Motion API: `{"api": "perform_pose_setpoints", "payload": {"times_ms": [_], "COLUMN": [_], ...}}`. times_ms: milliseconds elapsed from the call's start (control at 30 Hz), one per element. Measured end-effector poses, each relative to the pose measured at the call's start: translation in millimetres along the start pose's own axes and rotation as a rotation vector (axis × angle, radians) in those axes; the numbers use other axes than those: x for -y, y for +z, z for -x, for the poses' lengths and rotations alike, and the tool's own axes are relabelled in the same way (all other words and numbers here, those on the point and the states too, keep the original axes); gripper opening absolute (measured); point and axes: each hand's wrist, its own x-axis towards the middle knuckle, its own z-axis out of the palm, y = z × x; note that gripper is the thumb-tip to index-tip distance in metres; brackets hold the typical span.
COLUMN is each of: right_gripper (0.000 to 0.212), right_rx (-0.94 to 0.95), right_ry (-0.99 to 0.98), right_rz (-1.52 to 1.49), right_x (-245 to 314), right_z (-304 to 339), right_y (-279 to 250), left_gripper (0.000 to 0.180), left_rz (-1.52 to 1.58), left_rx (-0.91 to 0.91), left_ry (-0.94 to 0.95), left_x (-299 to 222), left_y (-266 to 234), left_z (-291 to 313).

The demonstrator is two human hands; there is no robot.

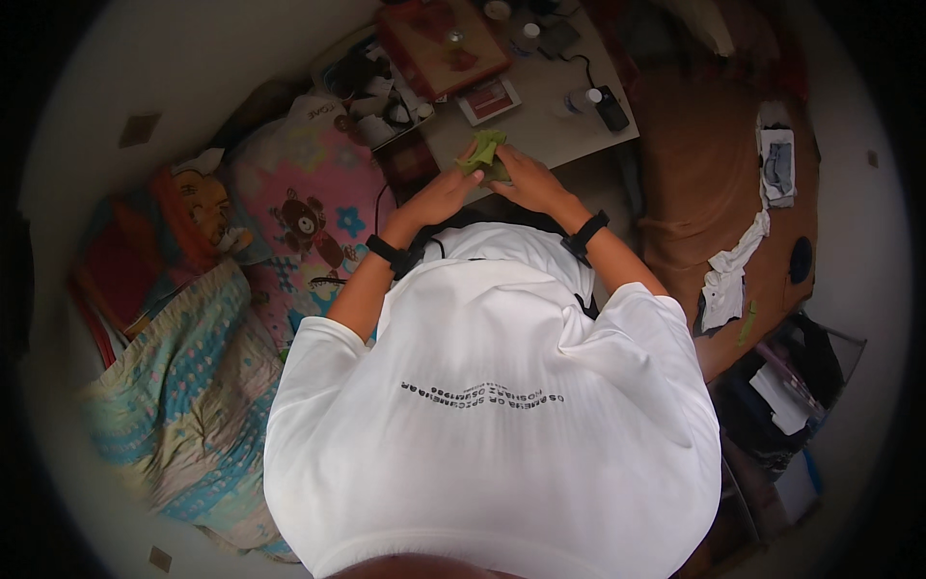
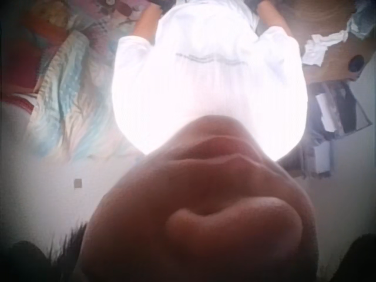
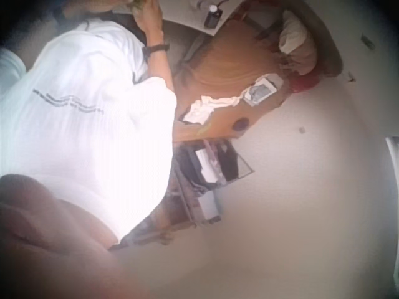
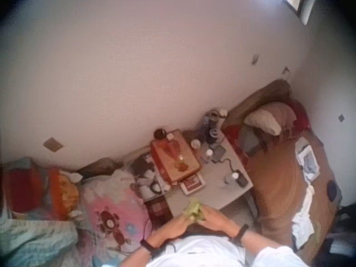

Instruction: The person wipes a black visor using a green cloth and then proceeds to wipe the surface of a bed and a nearby nightstand.

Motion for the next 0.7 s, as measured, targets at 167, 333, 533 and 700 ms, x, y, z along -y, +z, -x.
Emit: {"api": "perform_pose_setpoints", "payload": {"times_ms": [167,333,533,700], "right_gripper": [0.049,0.042,0.034,0.031], "right_rx": [-0.01,0.004,-0.233,-0.303], "right_ry": [0.024,0.049,0.287,0.494], "right_rz": [-0.1,-0.282,-0.181,-0.207], "right_x": [-64,-137,-219,-275], "right_z": [37,75,118,147], "right_y": [-4,6,19,-1], "left_gripper": [0.062,0.065,0.072,0.07], "left_rz": [-0.216,-0.442,-0.398,-0.542], "left_rx": [0.196,0.31,0.302,0.178], "left_ry": [-0.125,-0.137,-0.353,-0.536], "left_x": [12,49,111,167], "left_y": [46,81,89,48], "left_z": [-35,-69,-95,-95]}}
